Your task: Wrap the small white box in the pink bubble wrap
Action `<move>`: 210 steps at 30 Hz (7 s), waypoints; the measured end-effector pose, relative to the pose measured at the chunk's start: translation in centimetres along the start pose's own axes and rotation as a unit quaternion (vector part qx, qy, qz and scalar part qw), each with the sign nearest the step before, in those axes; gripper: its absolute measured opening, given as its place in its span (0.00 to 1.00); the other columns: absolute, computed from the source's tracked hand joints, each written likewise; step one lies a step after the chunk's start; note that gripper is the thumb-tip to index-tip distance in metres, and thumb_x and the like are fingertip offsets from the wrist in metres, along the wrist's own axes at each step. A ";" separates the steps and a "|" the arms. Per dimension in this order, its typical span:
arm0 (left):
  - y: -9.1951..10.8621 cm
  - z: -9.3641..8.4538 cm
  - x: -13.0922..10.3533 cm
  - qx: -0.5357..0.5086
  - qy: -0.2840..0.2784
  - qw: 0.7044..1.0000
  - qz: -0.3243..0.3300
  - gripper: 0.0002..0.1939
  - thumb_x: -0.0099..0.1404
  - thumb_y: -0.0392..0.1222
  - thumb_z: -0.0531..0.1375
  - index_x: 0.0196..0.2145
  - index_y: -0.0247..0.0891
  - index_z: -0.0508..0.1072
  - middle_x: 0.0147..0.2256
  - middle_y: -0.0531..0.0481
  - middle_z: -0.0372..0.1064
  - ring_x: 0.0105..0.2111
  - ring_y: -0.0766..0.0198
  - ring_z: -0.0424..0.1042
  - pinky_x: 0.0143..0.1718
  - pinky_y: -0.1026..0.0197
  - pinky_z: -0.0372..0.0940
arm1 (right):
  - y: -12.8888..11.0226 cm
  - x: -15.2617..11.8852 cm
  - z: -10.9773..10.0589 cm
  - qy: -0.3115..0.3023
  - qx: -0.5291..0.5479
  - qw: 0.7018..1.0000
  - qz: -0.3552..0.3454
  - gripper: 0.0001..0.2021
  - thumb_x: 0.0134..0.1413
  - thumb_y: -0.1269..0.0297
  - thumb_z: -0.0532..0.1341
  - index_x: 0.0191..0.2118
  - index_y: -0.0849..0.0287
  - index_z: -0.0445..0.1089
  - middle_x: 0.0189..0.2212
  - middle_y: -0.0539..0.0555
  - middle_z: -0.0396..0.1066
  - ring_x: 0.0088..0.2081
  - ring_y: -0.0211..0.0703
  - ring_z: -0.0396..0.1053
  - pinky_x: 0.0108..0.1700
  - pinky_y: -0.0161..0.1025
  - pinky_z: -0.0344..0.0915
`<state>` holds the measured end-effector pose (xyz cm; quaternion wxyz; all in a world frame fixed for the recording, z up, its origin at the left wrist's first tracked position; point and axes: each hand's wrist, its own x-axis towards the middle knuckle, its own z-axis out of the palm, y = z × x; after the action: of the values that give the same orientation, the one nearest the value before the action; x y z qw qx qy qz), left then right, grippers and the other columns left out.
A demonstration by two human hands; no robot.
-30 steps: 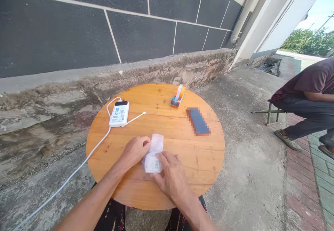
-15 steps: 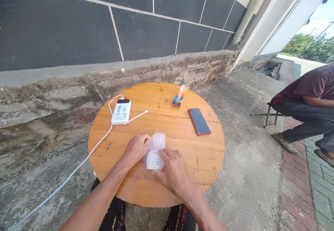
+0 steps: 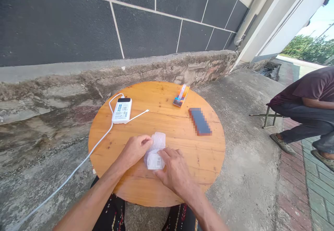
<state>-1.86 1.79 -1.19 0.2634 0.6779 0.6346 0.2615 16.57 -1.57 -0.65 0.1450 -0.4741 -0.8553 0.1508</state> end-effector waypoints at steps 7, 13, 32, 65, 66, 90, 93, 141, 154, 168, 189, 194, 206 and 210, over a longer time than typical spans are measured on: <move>1.0 0.6 1.3 0.069 0.004 0.997 -0.030 0.14 0.60 0.41 0.53 0.20 0.38 0.71 0.22 0.51 0.71 0.24 0.65 0.65 0.25 0.63 0.48 | 0.1 0.0 0.1 0.003 0.000 1.000 -0.011 0.20 0.46 0.66 0.66 0.48 0.57 0.68 0.45 0.56 0.71 0.43 0.50 0.67 0.46 0.44 0.60; 0.7 0.7 1.3 0.120 -0.026 0.992 -0.029 0.12 0.57 0.38 0.53 0.20 0.39 0.71 0.20 0.52 0.69 0.22 0.65 0.65 0.23 0.62 0.46 | 0.2 0.2 -0.1 -0.007 0.008 1.000 -0.014 0.20 0.45 0.66 0.66 0.47 0.57 0.68 0.44 0.55 0.71 0.44 0.49 0.67 0.48 0.44 0.59; -1.0 0.0 2.4 0.139 -0.070 0.988 -0.023 0.06 0.57 0.41 0.59 0.23 0.40 0.69 0.25 0.52 0.71 0.29 0.61 0.70 0.25 0.62 0.49 | 1.4 5.4 -3.9 -0.188 0.095 0.978 0.001 0.12 0.48 0.54 0.65 0.35 0.56 0.74 0.29 0.49 0.73 0.30 0.41 0.68 0.32 0.35 0.58; -1.3 1.1 -3.7 -0.090 0.055 0.993 0.044 0.14 0.65 0.40 0.54 0.47 0.35 0.70 0.37 0.48 0.69 0.34 0.63 0.68 0.36 0.62 0.63 | 3.4 4.8 2.4 -0.019 0.310 0.950 0.044 0.16 0.56 0.50 0.60 0.32 0.60 0.74 0.25 0.49 0.71 0.27 0.37 0.66 0.28 0.32 0.59; -1.4 1.1 -4.2 -0.089 0.056 0.993 0.043 0.14 0.66 0.40 0.54 0.47 0.36 0.70 0.38 0.48 0.69 0.35 0.63 0.68 0.36 0.62 0.64 | 3.1 4.4 2.3 -0.023 0.302 0.953 0.032 0.16 0.58 0.51 0.59 0.32 0.59 0.74 0.25 0.49 0.72 0.28 0.37 0.67 0.29 0.32 0.60; -1.4 1.4 -6.2 -0.105 0.128 0.986 0.035 0.19 0.66 0.43 0.56 0.54 0.39 0.67 0.43 0.47 0.66 0.32 0.67 0.68 0.38 0.61 0.68 | 0.6 -0.1 3.2 0.146 0.050 0.985 -0.070 0.18 0.60 0.60 0.59 0.53 0.60 0.65 0.50 0.61 0.70 0.50 0.52 0.67 0.49 0.50 0.62; -1.5 2.1 -7.6 -0.084 0.199 0.973 0.081 0.16 0.68 0.41 0.55 0.52 0.42 0.69 0.49 0.45 0.63 0.37 0.67 0.70 0.42 0.61 0.68 | -0.1 -0.5 3.4 0.160 0.040 0.985 -0.057 0.18 0.58 0.58 0.60 0.53 0.59 0.66 0.49 0.60 0.71 0.47 0.52 0.67 0.47 0.50 0.62; -1.9 3.3 -7.2 -0.059 0.226 0.963 0.134 0.09 0.66 0.37 0.56 0.41 0.40 0.75 0.38 0.45 0.68 0.39 0.60 0.70 0.41 0.58 0.68 | 1.6 6.4 0.2 -0.068 0.372 0.905 0.198 0.07 0.50 0.62 0.57 0.29 0.60 0.68 0.22 0.48 0.68 0.22 0.35 0.62 0.26 0.33 0.56; -1.9 3.3 -7.2 -0.057 0.237 0.959 0.141 0.09 0.66 0.37 0.56 0.40 0.42 0.75 0.38 0.46 0.69 0.39 0.61 0.71 0.40 0.59 0.69 | 1.4 5.6 3.0 0.031 0.349 0.917 0.192 0.12 0.53 0.62 0.56 0.42 0.60 0.67 0.26 0.51 0.71 0.27 0.39 0.67 0.29 0.35 0.63; -1.9 3.3 -7.1 -0.049 0.229 0.962 0.143 0.09 0.66 0.36 0.56 0.40 0.41 0.75 0.38 0.46 0.68 0.39 0.61 0.70 0.40 0.60 0.68 | 2.2 6.9 3.4 0.068 0.373 0.911 0.160 0.14 0.51 0.62 0.58 0.44 0.61 0.68 0.29 0.50 0.69 0.25 0.36 0.65 0.25 0.33 0.61; -1.2 3.4 -7.2 -0.072 0.194 0.974 0.093 0.07 0.66 0.36 0.56 0.40 0.40 0.73 0.38 0.48 0.68 0.40 0.62 0.70 0.42 0.61 0.67 | -1.5 2.5 2.6 0.191 0.247 0.949 0.046 0.12 0.57 0.71 0.57 0.47 0.55 0.68 0.31 0.48 0.76 0.34 0.42 0.73 0.42 0.40 0.64; -1.0 3.4 -7.0 -0.090 0.190 0.973 0.094 0.08 0.66 0.36 0.56 0.41 0.40 0.73 0.38 0.48 0.68 0.39 0.63 0.70 0.40 0.62 0.67 | -1.7 1.5 2.8 0.235 0.051 0.969 -0.055 0.13 0.62 0.72 0.54 0.51 0.56 0.66 0.34 0.52 0.77 0.35 0.43 0.71 0.42 0.43 0.60; -1.0 3.7 -7.5 -0.098 0.186 0.975 0.066 0.10 0.68 0.38 0.52 0.45 0.40 0.68 0.43 0.46 0.68 0.44 0.60 0.69 0.45 0.59 0.66 | 0.3 -1.1 0.4 0.105 -0.234 0.913 -0.316 0.20 0.65 0.76 0.45 0.59 0.64 0.60 0.57 0.59 0.66 0.60 0.53 0.58 0.57 0.55 0.51; -0.8 3.7 -7.6 -0.089 0.181 0.979 0.037 0.11 0.69 0.42 0.52 0.47 0.40 0.67 0.44 0.46 0.69 0.45 0.59 0.69 0.47 0.57 0.65 | 0.5 -3.4 1.1 0.140 -0.176 0.925 -0.305 0.22 0.60 0.78 0.49 0.59 0.62 0.60 0.54 0.55 0.69 0.62 0.53 0.55 0.59 0.55 0.48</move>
<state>-0.37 -5.89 -4.55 0.1937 0.6166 0.6200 0.4448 18.28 -4.35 -2.22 0.2167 -0.2244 -0.9422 -0.1219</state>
